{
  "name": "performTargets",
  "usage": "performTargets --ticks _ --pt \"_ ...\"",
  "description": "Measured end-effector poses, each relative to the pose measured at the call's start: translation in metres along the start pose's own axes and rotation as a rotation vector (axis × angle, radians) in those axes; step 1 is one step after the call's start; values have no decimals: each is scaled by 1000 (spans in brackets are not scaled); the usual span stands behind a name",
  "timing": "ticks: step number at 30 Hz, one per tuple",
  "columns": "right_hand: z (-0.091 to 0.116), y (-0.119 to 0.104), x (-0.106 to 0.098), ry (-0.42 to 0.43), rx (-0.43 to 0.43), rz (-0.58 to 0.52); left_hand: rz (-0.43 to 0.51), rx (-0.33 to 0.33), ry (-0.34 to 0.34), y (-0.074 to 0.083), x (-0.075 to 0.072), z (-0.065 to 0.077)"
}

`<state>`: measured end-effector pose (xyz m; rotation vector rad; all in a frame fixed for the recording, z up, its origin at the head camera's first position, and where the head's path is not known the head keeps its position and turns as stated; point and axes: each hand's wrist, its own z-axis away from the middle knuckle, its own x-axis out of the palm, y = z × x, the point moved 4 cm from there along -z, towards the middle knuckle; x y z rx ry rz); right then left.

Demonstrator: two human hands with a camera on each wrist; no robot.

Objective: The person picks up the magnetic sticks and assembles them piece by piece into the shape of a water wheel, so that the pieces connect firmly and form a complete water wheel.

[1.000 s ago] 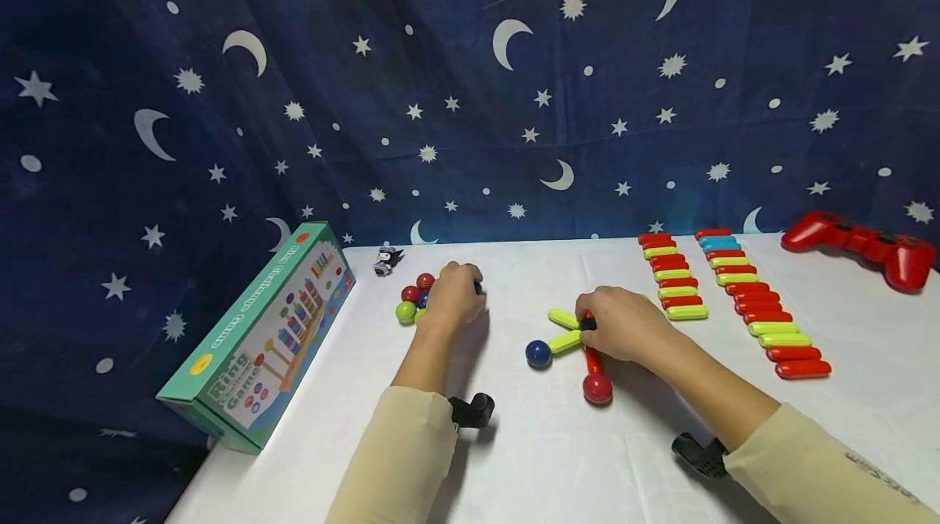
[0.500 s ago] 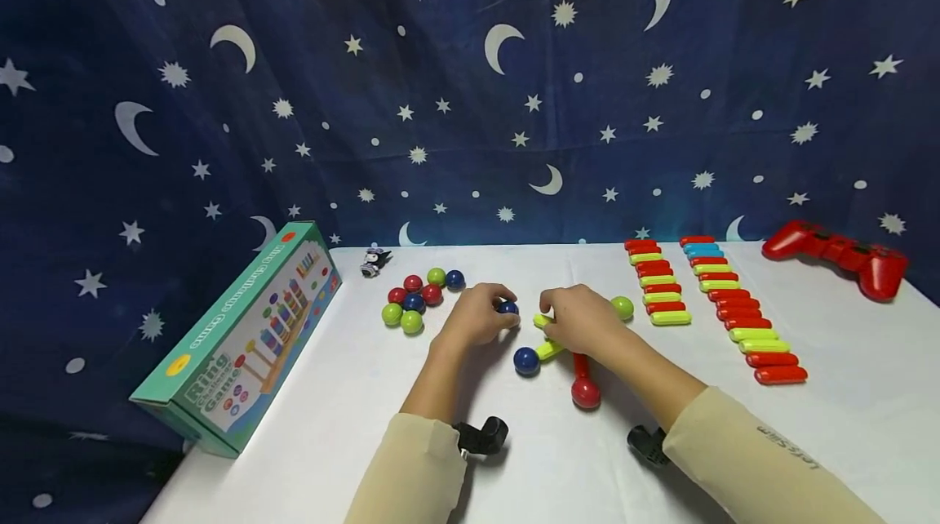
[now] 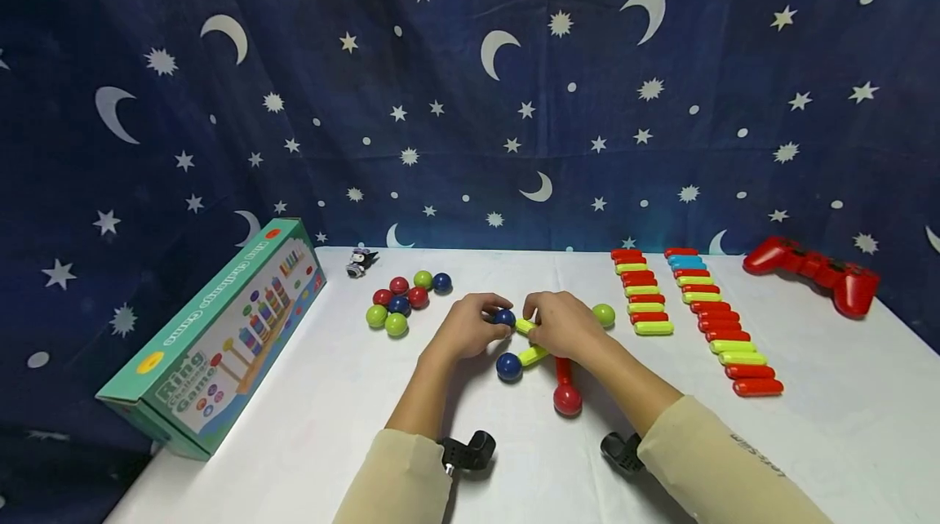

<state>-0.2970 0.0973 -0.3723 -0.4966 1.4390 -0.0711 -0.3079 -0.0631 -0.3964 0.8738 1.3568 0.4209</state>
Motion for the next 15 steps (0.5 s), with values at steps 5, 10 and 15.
performTargets --ticks 5,10,15 --pt "1 -1 -1 -16 10 -36 14 -4 7 0 0 0" --pt "2 -1 -1 -16 11 -62 12 -2 6 -1 -1 3" --pt "8 4 -10 14 31 -38 29 7 28 -2 -9 5"
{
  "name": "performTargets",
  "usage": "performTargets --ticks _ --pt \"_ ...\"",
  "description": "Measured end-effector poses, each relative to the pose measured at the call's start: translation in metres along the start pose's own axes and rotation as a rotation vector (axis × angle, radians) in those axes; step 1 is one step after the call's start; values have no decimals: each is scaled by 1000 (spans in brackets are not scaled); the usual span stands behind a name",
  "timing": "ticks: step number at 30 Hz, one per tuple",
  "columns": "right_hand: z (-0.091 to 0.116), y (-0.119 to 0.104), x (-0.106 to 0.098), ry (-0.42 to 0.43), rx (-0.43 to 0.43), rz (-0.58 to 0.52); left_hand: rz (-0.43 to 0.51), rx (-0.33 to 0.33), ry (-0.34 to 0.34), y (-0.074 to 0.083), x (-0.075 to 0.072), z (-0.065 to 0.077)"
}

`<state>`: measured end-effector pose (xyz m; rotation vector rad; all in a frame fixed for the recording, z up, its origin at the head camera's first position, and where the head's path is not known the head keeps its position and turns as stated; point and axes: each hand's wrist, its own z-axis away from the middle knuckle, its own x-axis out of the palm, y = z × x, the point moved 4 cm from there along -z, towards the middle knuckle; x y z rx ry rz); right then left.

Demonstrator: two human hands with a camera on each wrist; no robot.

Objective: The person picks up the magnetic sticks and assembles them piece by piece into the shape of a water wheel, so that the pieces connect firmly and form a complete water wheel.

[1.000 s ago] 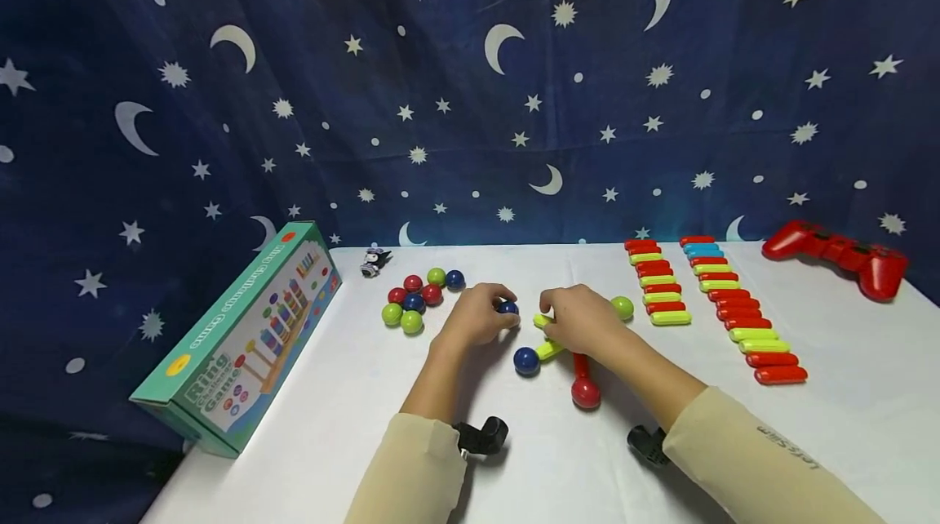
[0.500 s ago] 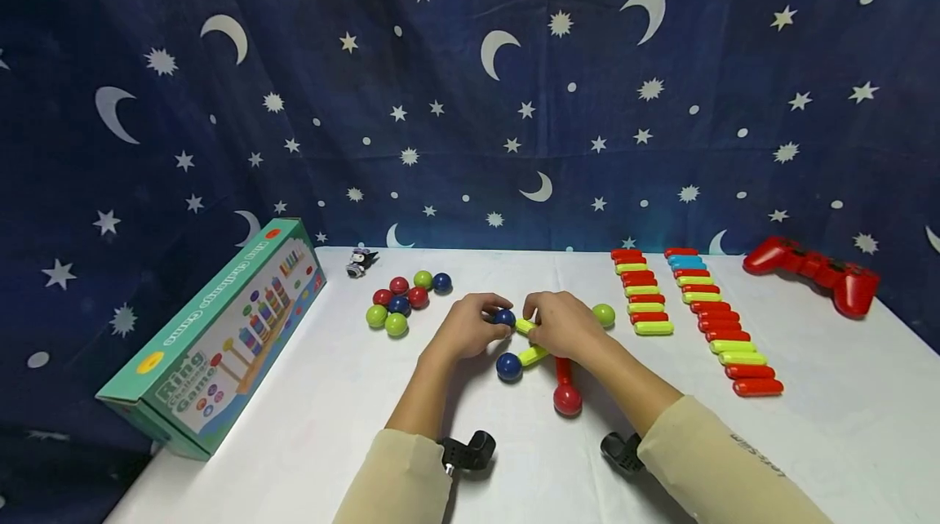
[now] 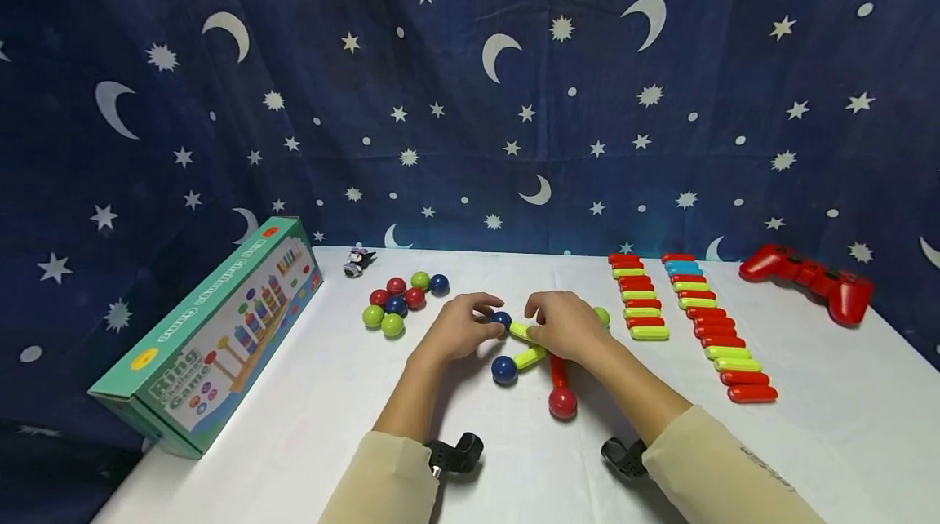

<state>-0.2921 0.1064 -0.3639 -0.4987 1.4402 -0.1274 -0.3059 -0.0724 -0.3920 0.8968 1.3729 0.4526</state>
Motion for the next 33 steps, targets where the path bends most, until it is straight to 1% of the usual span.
performTargets --ticks 1,3,6,8,10,11,14,17,19,21,23,26,29,33 --pt "2 1 -3 7 13 12 2 0 26 -1 -4 0" --pt "7 5 -9 15 42 41 -3 1 107 -2 -15 1" --pt "16 9 -18 18 88 76 -72 -5 275 -2 -36 -2" --pt "21 11 -22 15 107 97 -158 -11 368 -2 -49 -4" --pt "25 11 -22 9 113 111 -268 -22 416 -2 -60 -8" --pt "26 11 -21 9 109 122 -326 -28 424 -2 -63 -10" --pt "29 9 -17 2 89 146 -492 -55 388 -4 -67 -17" --pt "30 9 -11 0 69 182 -630 -76 314 -8 -63 -25" --pt "31 9 -8 5 67 202 -710 -67 266 -9 -59 -30" --pt "31 9 -6 12 72 215 -762 -52 232 -9 -55 -34" --pt "31 9 -5 14 74 220 -776 -48 211 -8 -52 -36" --pt "30 7 -5 13 53 223 -754 -57 199 -7 -49 -37" --pt "29 7 -7 1 23 223 -705 -60 159 -5 -45 -36" --pt "28 9 -11 -28 -2 209 -588 -47 84 1 -38 -38"
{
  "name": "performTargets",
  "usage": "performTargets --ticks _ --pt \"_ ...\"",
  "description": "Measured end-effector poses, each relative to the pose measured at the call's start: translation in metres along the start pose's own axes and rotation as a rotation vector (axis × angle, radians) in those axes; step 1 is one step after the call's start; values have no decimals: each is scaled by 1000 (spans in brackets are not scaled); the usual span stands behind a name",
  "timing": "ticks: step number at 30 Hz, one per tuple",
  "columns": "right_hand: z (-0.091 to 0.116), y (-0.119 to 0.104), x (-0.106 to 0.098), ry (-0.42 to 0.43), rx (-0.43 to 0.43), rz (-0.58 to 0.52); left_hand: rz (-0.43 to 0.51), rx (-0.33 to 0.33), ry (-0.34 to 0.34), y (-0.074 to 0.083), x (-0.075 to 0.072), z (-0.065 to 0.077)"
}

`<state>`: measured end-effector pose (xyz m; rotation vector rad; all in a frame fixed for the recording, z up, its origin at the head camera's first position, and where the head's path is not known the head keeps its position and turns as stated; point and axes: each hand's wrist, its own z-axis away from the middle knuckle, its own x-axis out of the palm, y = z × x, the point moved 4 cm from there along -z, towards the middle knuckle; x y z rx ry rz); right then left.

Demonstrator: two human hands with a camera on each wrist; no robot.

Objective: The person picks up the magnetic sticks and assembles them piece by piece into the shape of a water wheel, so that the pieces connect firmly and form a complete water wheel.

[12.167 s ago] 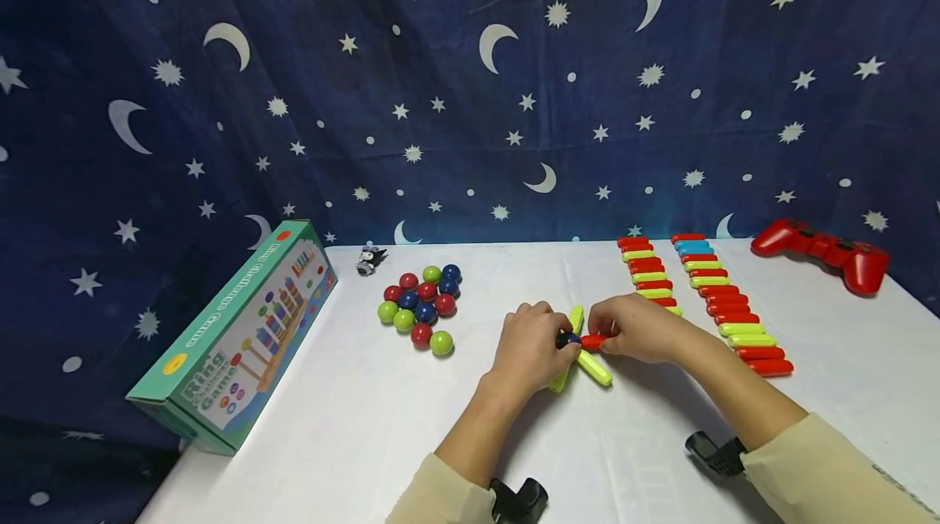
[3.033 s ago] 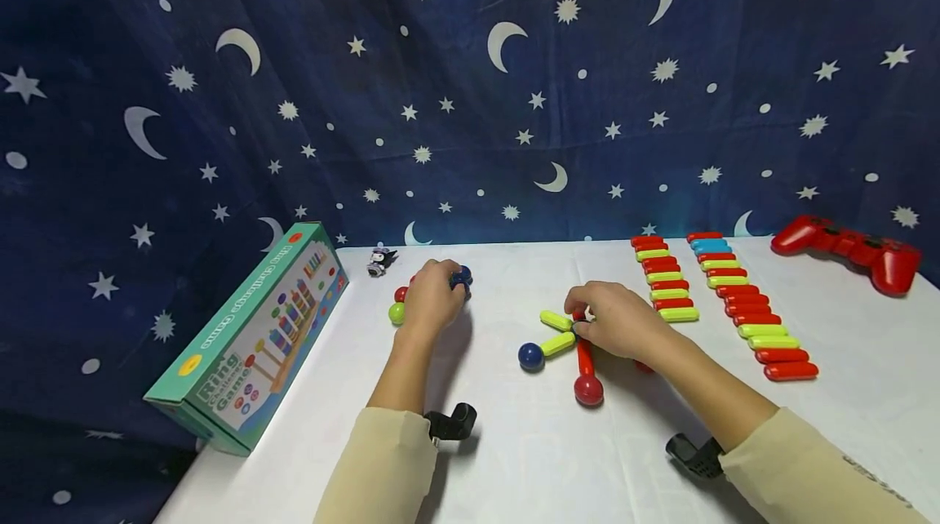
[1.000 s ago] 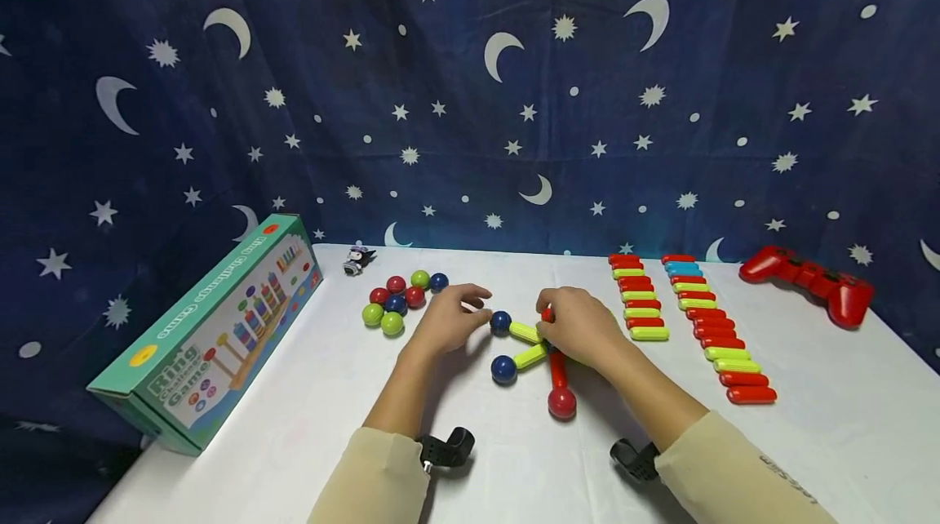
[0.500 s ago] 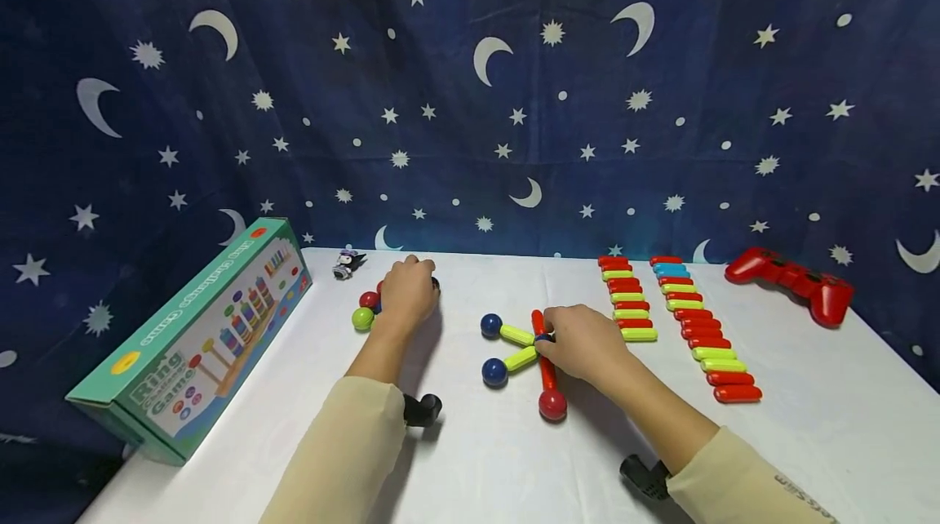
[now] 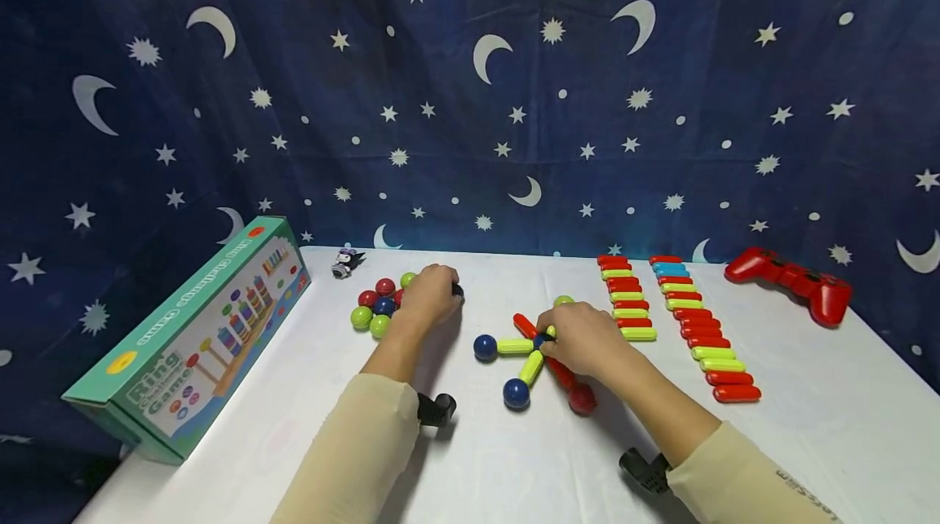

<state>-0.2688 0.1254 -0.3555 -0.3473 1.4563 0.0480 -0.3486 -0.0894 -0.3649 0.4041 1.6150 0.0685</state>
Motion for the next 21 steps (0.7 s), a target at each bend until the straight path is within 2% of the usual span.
performTargets --ticks 5,9,13,21 --pt "-4 3 -3 -41 -6 -35 177 23 -96 10 8 -1" --pt "-13 -1 -3 -3 6 -50 305 23 -151 11 17 1" --pt "-26 -11 -1 41 4 -27 425 12 -142 8 25 6" --pt "-43 -21 10 14 18 -9 591 -2 -119 9 34 16"
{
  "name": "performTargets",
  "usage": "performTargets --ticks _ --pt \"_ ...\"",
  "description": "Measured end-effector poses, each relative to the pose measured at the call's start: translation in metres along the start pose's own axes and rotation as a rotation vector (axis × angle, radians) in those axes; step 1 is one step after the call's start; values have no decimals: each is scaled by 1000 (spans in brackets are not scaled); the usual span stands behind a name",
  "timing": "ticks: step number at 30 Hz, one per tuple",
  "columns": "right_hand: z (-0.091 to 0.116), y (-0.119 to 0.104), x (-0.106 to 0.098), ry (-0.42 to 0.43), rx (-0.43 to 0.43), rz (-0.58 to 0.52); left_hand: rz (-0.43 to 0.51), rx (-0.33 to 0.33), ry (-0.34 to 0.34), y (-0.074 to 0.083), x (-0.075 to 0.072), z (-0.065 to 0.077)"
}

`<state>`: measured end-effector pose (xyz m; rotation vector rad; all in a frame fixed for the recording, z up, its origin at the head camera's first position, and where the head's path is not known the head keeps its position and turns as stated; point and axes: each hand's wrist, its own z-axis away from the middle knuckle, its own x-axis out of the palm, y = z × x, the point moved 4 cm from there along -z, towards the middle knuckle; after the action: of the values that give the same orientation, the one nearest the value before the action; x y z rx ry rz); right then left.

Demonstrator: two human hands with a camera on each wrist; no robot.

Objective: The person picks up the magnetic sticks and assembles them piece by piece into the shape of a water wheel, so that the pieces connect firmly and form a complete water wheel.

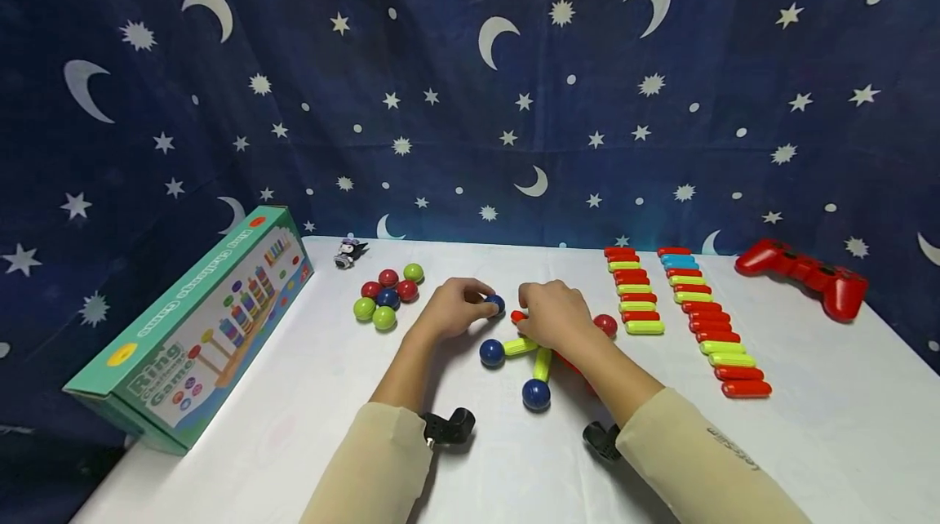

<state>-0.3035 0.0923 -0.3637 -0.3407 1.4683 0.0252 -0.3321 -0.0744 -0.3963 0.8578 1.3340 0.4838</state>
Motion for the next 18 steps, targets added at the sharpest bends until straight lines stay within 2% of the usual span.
performTargets --ticks 4,11,18 --pt "-3 -2 2 -21 14 -60 29 20 3 -3 2 3" --pt "-4 0 3 -41 22 -158 24 68 -14 1 5 5" --pt "-1 0 1 -52 4 -189 6 58 -19 1 4 8"
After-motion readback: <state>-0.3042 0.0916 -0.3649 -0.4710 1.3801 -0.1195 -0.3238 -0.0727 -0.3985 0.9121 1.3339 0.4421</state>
